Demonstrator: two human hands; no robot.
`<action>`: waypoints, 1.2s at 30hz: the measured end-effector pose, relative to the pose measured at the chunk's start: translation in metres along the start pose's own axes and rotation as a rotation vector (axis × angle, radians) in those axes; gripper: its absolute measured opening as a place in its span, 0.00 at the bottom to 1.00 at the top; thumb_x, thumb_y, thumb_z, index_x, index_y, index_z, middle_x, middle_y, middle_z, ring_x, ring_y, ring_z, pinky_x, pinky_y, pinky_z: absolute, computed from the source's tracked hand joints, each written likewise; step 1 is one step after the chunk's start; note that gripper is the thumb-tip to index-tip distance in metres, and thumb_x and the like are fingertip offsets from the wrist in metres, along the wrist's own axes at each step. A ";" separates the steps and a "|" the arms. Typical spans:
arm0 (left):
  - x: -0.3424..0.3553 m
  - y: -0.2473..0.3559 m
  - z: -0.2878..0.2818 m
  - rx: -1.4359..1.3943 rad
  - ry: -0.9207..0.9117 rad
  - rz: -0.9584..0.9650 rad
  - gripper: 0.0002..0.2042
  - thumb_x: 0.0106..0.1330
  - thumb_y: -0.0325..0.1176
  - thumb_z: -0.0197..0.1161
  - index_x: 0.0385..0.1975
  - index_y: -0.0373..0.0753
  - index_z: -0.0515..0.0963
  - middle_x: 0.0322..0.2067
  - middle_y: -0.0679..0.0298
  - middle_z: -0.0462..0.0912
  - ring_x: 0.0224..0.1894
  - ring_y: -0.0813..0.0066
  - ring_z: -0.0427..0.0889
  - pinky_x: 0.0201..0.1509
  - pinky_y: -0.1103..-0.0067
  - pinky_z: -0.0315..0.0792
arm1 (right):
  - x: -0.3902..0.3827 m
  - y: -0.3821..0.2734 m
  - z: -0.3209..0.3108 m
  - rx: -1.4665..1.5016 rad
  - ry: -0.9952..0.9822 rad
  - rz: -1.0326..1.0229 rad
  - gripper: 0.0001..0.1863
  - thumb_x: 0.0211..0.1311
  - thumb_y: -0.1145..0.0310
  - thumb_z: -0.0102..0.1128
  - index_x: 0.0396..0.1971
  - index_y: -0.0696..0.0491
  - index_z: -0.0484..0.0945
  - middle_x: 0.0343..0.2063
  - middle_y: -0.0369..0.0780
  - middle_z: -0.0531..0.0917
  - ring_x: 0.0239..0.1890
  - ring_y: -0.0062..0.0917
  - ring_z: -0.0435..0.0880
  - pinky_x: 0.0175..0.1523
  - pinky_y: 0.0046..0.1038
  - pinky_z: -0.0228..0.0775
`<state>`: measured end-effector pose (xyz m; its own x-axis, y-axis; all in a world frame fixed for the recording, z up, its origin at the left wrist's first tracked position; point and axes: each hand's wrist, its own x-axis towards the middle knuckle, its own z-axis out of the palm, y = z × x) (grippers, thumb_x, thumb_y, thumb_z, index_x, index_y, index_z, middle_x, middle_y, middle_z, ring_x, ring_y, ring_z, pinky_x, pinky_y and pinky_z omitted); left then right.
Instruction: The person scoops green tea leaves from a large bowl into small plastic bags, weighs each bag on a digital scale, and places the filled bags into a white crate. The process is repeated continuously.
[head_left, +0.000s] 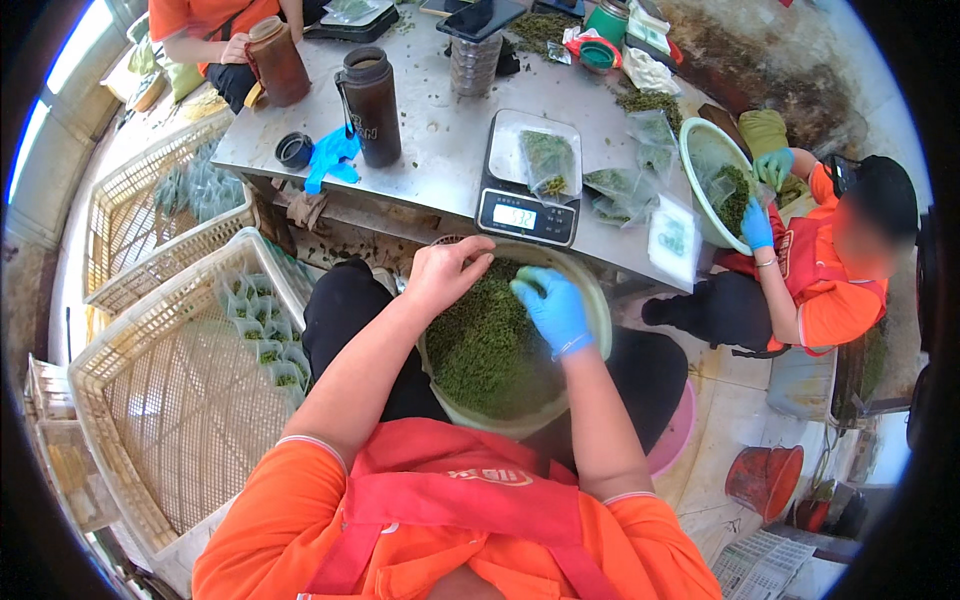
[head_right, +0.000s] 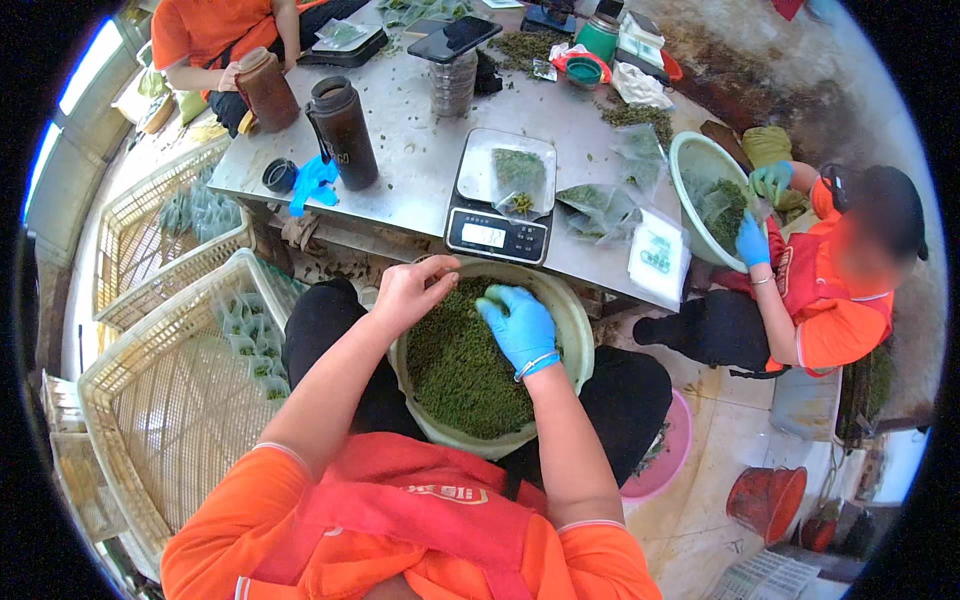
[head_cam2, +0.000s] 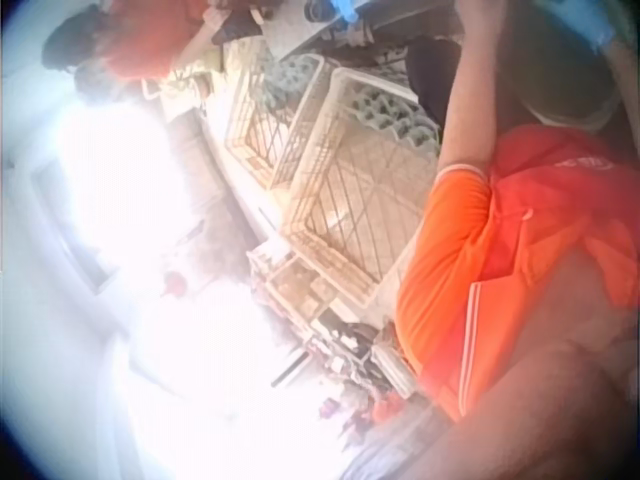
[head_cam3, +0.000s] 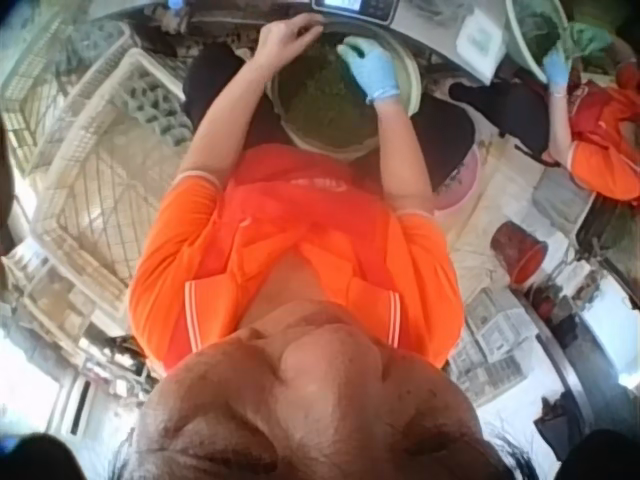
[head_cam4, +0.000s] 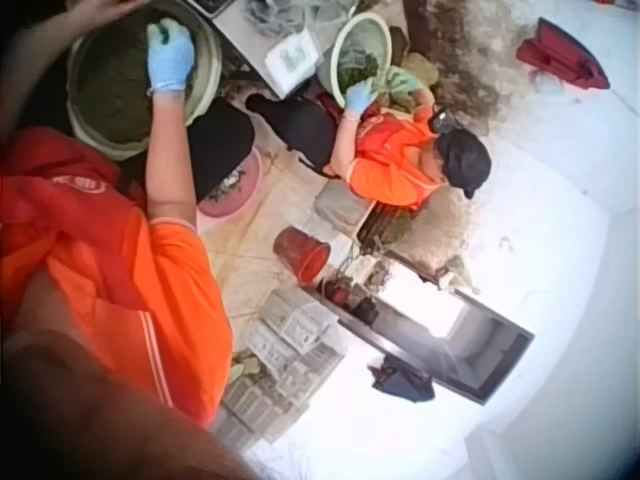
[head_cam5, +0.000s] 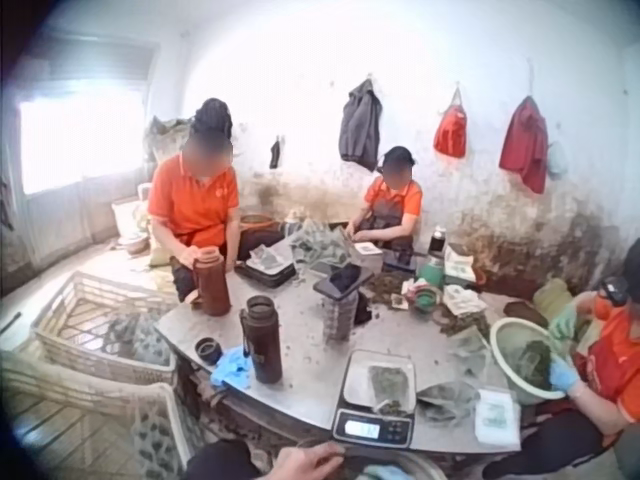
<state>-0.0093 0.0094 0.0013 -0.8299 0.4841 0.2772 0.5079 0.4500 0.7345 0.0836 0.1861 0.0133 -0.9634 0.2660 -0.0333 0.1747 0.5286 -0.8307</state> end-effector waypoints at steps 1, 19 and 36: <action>0.001 -0.001 -0.001 0.011 0.027 -0.013 0.11 0.58 0.37 0.62 0.39 0.43 0.78 0.23 0.64 0.82 0.24 0.75 0.81 0.30 0.79 0.74 | 0.004 -0.005 -0.002 -0.048 0.158 -0.151 0.12 0.54 0.69 0.61 0.38 0.55 0.78 0.37 0.44 0.81 0.36 0.32 0.81 0.42 0.27 0.72; 0.036 -0.012 -0.028 0.438 0.547 0.162 0.20 0.49 0.36 0.66 0.43 0.43 0.74 0.35 0.61 0.81 0.40 0.65 0.78 0.48 0.72 0.69 | 0.096 -0.080 -0.007 -0.803 0.041 -0.433 0.13 0.58 0.63 0.52 0.41 0.48 0.77 0.42 0.42 0.79 0.34 0.38 0.81 0.37 0.34 0.74; 0.022 -0.018 -0.023 0.323 0.235 -0.012 0.29 0.46 0.38 0.67 0.53 0.48 0.68 0.35 0.59 0.81 0.29 0.58 0.80 0.31 0.69 0.73 | 0.052 -0.105 0.038 -0.669 -0.079 -0.426 0.18 0.51 0.69 0.52 0.45 0.46 0.72 0.48 0.41 0.73 0.36 0.41 0.80 0.35 0.40 0.74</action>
<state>-0.0418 -0.0058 0.0087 -0.8475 0.3096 0.4311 0.5132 0.6854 0.5166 0.0076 0.1142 0.0776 -0.9819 -0.1128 0.1523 -0.1513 0.9505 -0.2713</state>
